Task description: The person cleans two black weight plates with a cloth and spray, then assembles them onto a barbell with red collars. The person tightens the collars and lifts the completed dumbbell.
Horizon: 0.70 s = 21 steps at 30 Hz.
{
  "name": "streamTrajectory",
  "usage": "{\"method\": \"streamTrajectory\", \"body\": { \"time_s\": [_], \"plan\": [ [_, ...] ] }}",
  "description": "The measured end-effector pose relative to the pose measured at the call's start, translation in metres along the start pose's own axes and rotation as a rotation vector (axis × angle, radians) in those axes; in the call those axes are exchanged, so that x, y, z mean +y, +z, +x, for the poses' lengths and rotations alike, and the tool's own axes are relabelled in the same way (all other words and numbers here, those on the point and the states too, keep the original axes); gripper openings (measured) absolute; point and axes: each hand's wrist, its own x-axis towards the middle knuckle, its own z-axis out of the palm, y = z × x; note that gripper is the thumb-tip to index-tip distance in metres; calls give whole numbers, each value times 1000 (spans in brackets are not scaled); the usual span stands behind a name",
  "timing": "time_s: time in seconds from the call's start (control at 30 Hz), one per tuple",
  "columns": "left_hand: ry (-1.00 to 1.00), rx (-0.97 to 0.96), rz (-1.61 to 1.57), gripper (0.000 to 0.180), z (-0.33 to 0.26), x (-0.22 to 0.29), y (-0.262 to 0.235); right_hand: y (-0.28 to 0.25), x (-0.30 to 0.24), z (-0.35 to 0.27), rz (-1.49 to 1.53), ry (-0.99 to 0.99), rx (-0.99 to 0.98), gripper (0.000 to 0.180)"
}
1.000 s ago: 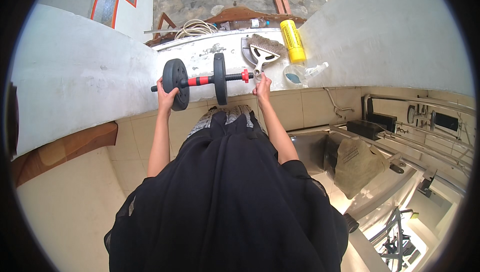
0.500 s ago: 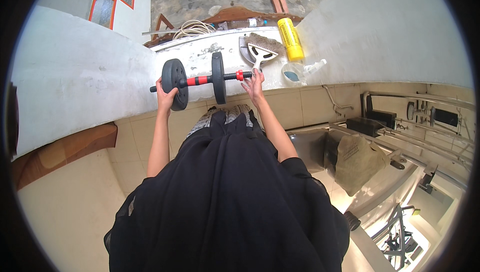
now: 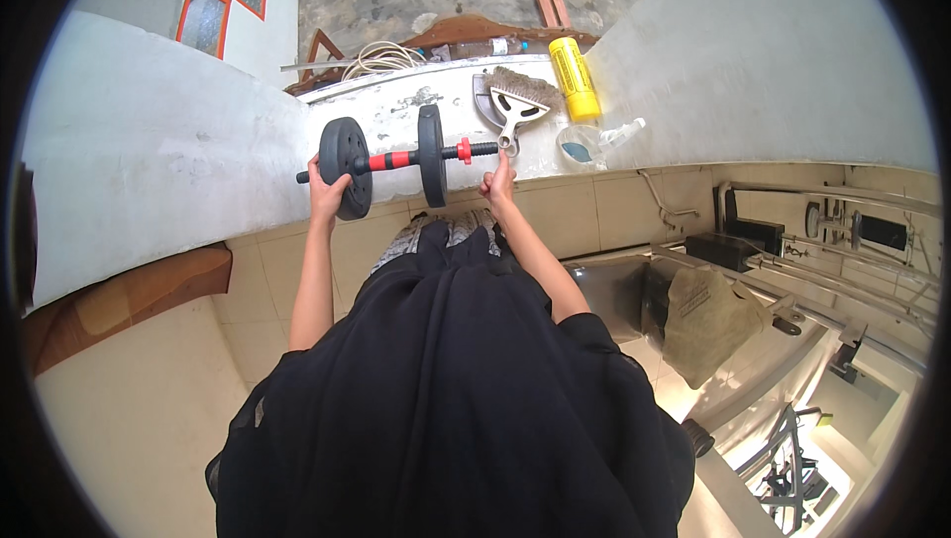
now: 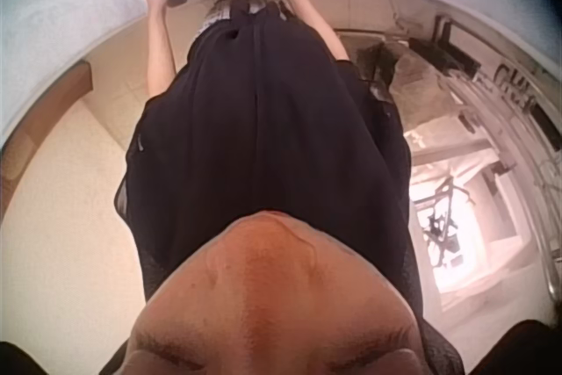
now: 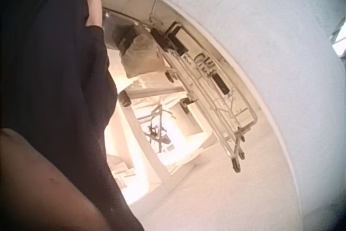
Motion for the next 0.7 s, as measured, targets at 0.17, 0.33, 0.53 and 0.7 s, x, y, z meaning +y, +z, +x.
{"method": "streamTrajectory", "body": {
  "time_s": [0.17,0.33,0.53,0.7],
  "plan": [
    [3,24,9,68,-4,-2,-2,58,0,-29,233,-158,58,67],
    [-15,12,-19,68,1,-6,-1,21,11,-13,-8,-26,-39,63],
    [-30,16,-21,69,1,-15,-9,69,-11,-55,245,-139,-65,63],
    [-27,9,-13,69,4,-8,0,23,5,-18,112,-93,20,59]
  ]
}}
